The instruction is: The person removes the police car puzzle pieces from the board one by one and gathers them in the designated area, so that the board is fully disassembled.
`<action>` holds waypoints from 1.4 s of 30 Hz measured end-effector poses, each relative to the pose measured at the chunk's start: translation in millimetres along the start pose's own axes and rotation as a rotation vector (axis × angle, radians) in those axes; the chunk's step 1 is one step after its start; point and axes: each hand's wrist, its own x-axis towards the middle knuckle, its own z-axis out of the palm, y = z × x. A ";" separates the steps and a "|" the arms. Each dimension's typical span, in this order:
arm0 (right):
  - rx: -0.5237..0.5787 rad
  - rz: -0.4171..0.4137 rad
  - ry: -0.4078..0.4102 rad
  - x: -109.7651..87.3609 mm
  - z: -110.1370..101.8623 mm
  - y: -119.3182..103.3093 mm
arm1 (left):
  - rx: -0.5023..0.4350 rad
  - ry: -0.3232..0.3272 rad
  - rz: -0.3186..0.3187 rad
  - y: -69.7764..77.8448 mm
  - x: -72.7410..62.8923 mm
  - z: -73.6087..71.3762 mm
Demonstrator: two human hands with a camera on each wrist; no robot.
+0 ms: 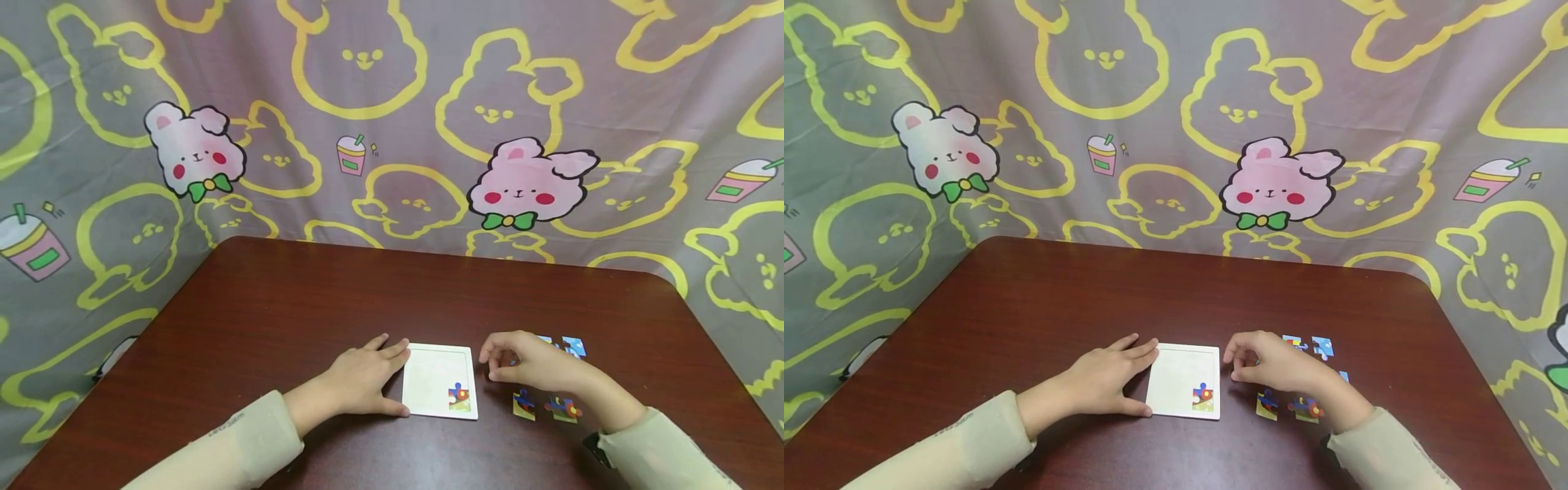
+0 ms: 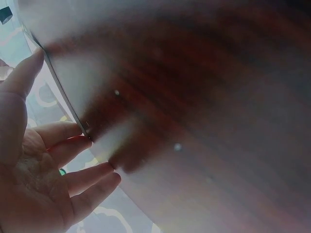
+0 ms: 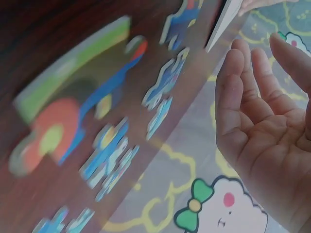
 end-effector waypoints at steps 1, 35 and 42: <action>0.006 -0.002 -0.006 2.2 1.5 -1.1 | 0.000 0.002 0.001 0.1 0.2 0.0; -0.125 -0.131 -0.165 28.2 33.2 -14.3 | 0.000 0.011 0.002 1.2 0.4 -0.7; -0.131 -0.126 -0.161 28.1 34.9 -15.2 | -0.002 0.008 -0.002 1.0 0.8 -0.2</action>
